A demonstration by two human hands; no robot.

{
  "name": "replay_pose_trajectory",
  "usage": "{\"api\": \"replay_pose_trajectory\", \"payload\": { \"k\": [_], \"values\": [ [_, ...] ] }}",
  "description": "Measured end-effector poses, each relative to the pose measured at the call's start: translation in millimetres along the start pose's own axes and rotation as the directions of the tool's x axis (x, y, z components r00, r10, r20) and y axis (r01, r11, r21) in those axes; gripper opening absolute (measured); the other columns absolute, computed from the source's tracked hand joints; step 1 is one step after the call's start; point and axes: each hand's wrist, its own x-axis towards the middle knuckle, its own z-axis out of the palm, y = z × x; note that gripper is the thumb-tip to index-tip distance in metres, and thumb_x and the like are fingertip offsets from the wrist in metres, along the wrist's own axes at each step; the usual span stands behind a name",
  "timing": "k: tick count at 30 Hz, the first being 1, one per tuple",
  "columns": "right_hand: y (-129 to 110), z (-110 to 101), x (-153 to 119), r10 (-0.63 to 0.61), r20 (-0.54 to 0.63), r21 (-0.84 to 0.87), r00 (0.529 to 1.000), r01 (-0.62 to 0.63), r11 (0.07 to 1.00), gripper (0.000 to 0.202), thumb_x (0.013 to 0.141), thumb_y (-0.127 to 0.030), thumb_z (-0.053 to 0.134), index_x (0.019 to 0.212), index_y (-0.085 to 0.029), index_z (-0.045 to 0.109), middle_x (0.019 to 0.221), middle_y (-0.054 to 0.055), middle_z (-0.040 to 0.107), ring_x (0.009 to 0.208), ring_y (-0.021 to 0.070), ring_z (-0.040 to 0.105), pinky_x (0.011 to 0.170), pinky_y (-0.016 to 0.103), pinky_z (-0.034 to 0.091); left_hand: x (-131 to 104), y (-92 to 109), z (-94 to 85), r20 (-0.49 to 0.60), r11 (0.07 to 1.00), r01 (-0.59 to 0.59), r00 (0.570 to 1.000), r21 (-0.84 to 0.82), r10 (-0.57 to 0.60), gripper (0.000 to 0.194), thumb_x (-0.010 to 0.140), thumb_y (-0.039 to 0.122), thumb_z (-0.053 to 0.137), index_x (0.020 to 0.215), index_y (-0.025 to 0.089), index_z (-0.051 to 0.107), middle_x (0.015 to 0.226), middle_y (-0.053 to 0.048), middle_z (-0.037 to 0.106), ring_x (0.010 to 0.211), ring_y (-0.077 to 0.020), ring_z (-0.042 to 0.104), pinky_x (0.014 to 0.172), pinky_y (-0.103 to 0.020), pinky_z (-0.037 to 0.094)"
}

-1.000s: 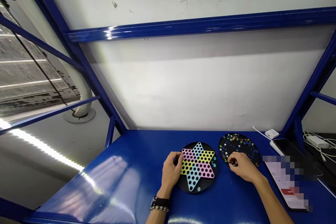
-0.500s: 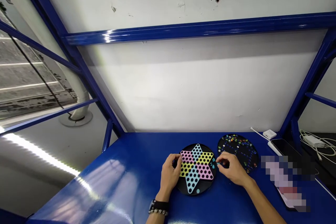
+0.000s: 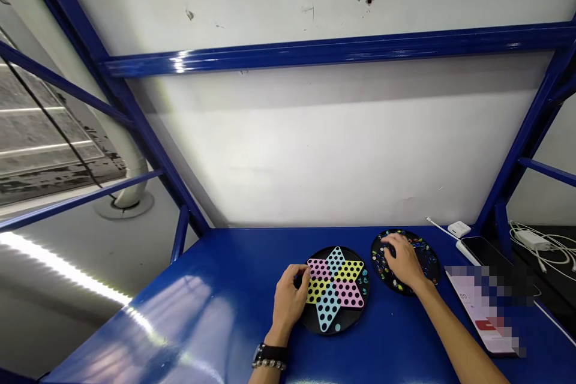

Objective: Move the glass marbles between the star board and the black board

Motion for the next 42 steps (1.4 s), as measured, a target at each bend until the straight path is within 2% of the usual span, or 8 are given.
{"api": "replay_pose_trajectory", "payload": {
  "k": [4,14,20,25,30,36,39,42],
  "values": [
    [28,7,34,0.136,0.036,-0.194,0.99,-0.127,0.973,0.037,0.097,-0.022,0.041,0.127,-0.024,0.063,0.129,0.011,0.064,0.118,0.0308,0.054,0.097,0.05,0.041,-1,-1,0.0,-0.001,1.0,-0.003,1.0,-0.006,0.003,0.031,0.095,0.046,0.049,0.084,0.024,0.068,0.087,-0.002,0.072,0.083,-0.019,0.067,0.075,-0.031,0.053],
    [27,29,39,0.122,0.021,-0.277,0.992,-0.112,0.954,0.024,0.095,-0.023,0.049,0.104,-0.024,0.071,0.112,0.009,0.07,0.109,0.0286,0.057,0.092,0.046,0.038,-1,1,-0.2,0.015,1.0,0.013,1.0,0.0,-0.013,0.031,0.095,0.046,0.048,0.084,0.023,0.067,0.087,-0.002,0.071,0.082,-0.019,0.066,0.075,-0.03,0.052],
    [1,13,28,0.029,-0.016,0.017,0.999,-0.028,0.999,0.014,0.089,-0.026,0.056,0.088,-0.023,0.07,0.096,0.005,0.072,0.098,0.0244,0.061,0.09,0.041,0.042,0,1,-1.0,0.002,1.0,0.004,1.0,-0.004,-0.004,0.033,0.094,0.048,0.049,0.084,0.024,0.068,0.086,-0.002,0.072,0.082,-0.0191,0.067,0.074,-0.03,0.053],
    [-34,11,-1,-0.153,0.228,0.41,0.962,0.048,0.911,0.004,0.075,-0.024,0.067,0.073,-0.021,0.069,0.073,0.0,0.069,0.07,0.0169,0.062,0.068,0.028,0.047,0,0,-0.9,0.011,1.0,-0.002,1.0,0.006,0.002,0.035,0.094,0.05,0.048,0.085,0.023,0.069,0.088,-0.004,0.072,0.083,-0.02,0.067,0.074,-0.031,0.053],
    [-51,21,-27,-0.251,0.303,0.365,0.919,0.131,0.922,0.01,0.071,-0.016,0.073,0.064,-0.023,0.071,0.078,-0.001,0.071,0.077,0.0159,0.063,0.095,0.034,0.045,0,-1,-0.7,0.011,1.0,0.006,1.0,0.003,-0.006,0.035,0.094,0.05,0.048,0.084,0.023,0.068,0.088,-0.003,0.072,0.083,-0.02,0.067,0.075,-0.032,0.054],
    [-38,9,-15,-0.206,0.176,0.295,0.963,0.148,0.944,0.015,0.086,-0.025,0.063,0.075,-0.024,0.073,0.086,0.003,0.071,0.085,0.0186,0.064,0.086,0.032,0.049,1,-3,-0.6,0.005,1.0,0.016,1.0,-0.006,-0.016,0.034,0.094,0.05,0.049,0.085,0.024,0.068,0.089,-0.002,0.072,0.084,-0.0196,0.067,0.075,-0.032,0.054],
    [-6,-9,-1,-0.083,0.001,0.168,0.997,0.081,0.982,0.02,0.091,-0.027,0.054,0.093,-0.023,0.073,0.1,0.006,0.072,0.097,0.0219,0.064,0.091,0.035,0.049,1,-2,-1.2,-0.002,1.0,0.01,1.0,-0.01,-0.01,0.034,0.094,0.051,0.049,0.086,0.024,0.068,0.088,-0.003,0.072,0.083,-0.0198,0.068,0.075,-0.032,0.055],
    [40,-33,7,0.108,-0.161,-0.071,0.981,-0.121,0.99,0.029,0.092,-0.025,0.047,0.108,-0.023,0.071,0.115,0.008,0.07,0.111,0.0263,0.061,0.094,0.04,0.047,1,-2,-1.6,-0.002,1.0,0.006,1.0,-0.017,-0.006,0.034,0.093,0.051,0.049,0.086,0.024,0.068,0.088,-0.003,0.072,0.083,-0.0201,0.067,0.074,-0.032,0.055]
  ]
}}
